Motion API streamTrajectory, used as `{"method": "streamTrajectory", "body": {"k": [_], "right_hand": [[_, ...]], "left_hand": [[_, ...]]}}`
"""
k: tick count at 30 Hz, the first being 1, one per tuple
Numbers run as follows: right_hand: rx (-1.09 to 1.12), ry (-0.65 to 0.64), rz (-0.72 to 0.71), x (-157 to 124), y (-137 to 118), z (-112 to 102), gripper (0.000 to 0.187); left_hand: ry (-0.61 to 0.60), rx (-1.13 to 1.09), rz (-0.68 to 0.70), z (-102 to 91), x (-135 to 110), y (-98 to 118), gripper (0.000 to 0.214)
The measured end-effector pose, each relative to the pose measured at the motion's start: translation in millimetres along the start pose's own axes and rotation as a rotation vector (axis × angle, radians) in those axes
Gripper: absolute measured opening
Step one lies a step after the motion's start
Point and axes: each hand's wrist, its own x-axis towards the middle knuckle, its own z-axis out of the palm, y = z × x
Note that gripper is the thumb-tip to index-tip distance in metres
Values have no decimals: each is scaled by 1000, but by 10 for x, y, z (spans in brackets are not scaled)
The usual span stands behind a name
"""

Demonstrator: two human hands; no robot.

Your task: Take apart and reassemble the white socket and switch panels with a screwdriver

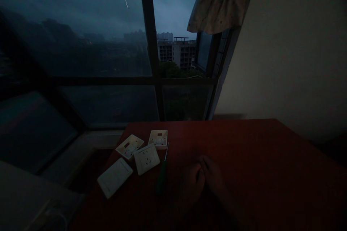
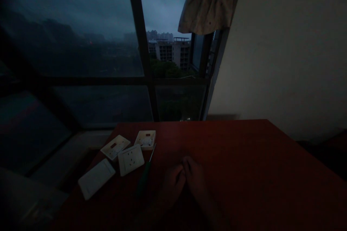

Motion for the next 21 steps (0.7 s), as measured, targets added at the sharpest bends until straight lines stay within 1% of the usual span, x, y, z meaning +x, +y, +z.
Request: {"method": "streamTrajectory", "body": {"k": [6, 15, 21], "right_hand": [[-15, -8, -8, -3, -45, -14, 34], [-7, -9, -46, 45, 24, 4, 34], [-5, -6, -57, 49, -8, 11, 34]], "left_hand": [[2, -3, 1, -5, 9, -3, 21], [3, -12, 6, -11, 24, -29, 23], [-11, -1, 5, -24, 43, -39, 21]]}}
